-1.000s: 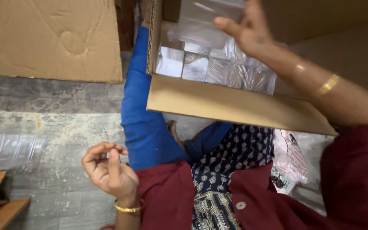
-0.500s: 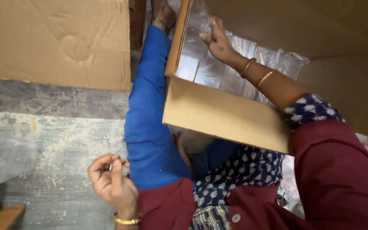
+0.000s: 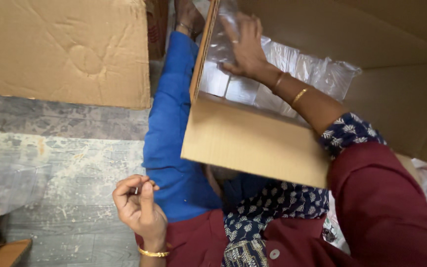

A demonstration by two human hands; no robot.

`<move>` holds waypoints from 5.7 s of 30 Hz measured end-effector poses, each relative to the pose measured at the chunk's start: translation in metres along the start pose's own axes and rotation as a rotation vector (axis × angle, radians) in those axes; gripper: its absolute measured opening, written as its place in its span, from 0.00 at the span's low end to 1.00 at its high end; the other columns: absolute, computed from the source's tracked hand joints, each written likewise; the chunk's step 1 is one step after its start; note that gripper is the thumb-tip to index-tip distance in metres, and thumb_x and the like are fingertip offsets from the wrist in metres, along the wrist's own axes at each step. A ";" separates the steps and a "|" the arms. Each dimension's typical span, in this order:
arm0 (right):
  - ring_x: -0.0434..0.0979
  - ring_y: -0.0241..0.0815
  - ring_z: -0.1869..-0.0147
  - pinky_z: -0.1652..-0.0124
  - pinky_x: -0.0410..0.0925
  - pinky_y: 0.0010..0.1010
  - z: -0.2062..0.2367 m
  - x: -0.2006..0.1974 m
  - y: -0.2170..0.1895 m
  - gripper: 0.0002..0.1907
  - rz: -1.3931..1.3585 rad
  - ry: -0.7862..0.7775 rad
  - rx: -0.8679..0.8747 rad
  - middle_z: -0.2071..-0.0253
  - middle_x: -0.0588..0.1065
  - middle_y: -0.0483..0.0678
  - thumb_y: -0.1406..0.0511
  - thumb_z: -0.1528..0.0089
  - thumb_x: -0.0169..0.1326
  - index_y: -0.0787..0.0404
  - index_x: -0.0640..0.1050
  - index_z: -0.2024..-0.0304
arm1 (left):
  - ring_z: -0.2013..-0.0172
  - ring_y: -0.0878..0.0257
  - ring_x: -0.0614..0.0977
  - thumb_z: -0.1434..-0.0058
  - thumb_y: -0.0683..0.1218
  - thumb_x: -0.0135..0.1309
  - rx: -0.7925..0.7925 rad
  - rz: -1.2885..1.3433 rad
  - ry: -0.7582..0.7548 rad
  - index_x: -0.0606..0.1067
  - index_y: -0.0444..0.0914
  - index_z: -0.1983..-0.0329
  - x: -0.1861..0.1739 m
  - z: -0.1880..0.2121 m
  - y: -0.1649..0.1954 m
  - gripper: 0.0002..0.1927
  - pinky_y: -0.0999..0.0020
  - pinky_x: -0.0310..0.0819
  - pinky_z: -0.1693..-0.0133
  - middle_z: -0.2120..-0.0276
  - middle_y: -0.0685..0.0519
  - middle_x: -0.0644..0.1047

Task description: The person sits on the floor and places clear plastic containers into plastic bags, wrapping each container, then arranges the bagged containers inside a cardboard box. They continue bagging more containers and stacking finished ones on the floor beside the box.

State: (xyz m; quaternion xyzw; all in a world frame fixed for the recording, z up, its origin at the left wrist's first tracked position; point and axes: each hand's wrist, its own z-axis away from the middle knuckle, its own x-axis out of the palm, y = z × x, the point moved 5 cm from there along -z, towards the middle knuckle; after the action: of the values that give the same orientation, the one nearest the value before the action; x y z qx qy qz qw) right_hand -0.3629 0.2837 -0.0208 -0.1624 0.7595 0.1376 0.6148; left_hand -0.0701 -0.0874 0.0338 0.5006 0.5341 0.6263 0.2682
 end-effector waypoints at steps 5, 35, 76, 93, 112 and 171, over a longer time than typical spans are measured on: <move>0.39 0.75 0.22 0.30 0.37 0.72 0.024 0.026 0.015 0.61 -0.151 0.363 -0.052 0.27 0.44 0.74 0.43 0.40 0.70 0.54 0.46 0.21 | 0.59 0.64 0.75 0.31 0.32 0.52 0.003 0.015 0.009 0.68 0.34 0.49 0.000 0.002 -0.004 0.10 0.71 0.76 0.59 0.53 0.46 0.72; 0.56 0.62 0.23 0.28 0.51 0.45 -0.054 0.017 0.004 0.54 0.214 -0.686 -0.046 0.21 0.47 0.62 0.28 0.45 0.41 0.50 0.61 0.27 | 0.61 0.70 0.71 0.33 0.36 0.55 0.177 -0.170 0.023 0.73 0.35 0.54 -0.014 0.000 0.021 0.06 0.76 0.67 0.57 0.56 0.54 0.72; 0.69 0.65 0.36 0.40 0.64 0.47 0.055 -0.160 -0.202 0.47 -0.148 -0.080 -0.107 0.37 0.68 0.66 0.46 0.40 0.56 0.70 0.61 0.30 | 0.29 0.35 0.60 0.52 0.54 0.78 0.242 -0.941 1.174 0.40 0.28 0.23 -0.203 -0.165 -0.119 0.70 0.44 0.54 0.30 0.28 0.30 0.55; 0.70 0.65 0.37 0.41 0.64 0.48 0.055 -0.158 -0.206 0.47 -0.146 -0.065 -0.108 0.38 0.68 0.65 0.45 0.39 0.54 0.68 0.61 0.29 | 0.30 0.38 0.59 0.59 0.50 0.75 0.215 -0.711 0.206 0.36 0.29 0.23 -0.169 -0.025 -0.188 0.72 0.49 0.55 0.31 0.29 0.29 0.52; 0.72 0.63 0.43 0.45 0.67 0.47 0.057 -0.159 -0.207 0.47 -0.109 -0.066 -0.085 0.45 0.71 0.64 0.46 0.40 0.56 0.69 0.62 0.29 | 0.29 0.35 0.54 0.55 0.60 0.84 0.265 -0.944 1.046 0.36 0.33 0.23 -0.255 -0.222 -0.086 0.78 0.40 0.50 0.32 0.27 0.31 0.49; 0.71 0.63 0.42 0.44 0.66 0.49 0.059 -0.152 -0.211 0.46 -0.046 0.005 -0.115 0.42 0.70 0.64 0.46 0.40 0.55 0.69 0.62 0.30 | 0.29 0.34 0.58 0.40 0.47 0.75 0.369 -0.888 0.704 0.42 0.32 0.21 -0.288 -0.218 -0.083 0.60 0.44 0.52 0.29 0.28 0.29 0.54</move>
State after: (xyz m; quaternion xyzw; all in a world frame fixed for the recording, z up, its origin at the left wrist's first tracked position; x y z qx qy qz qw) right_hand -0.1937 0.1282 0.1135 -0.2151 0.7479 0.1663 0.6055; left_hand -0.1839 -0.4018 -0.1259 0.0296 0.8491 0.4795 0.2198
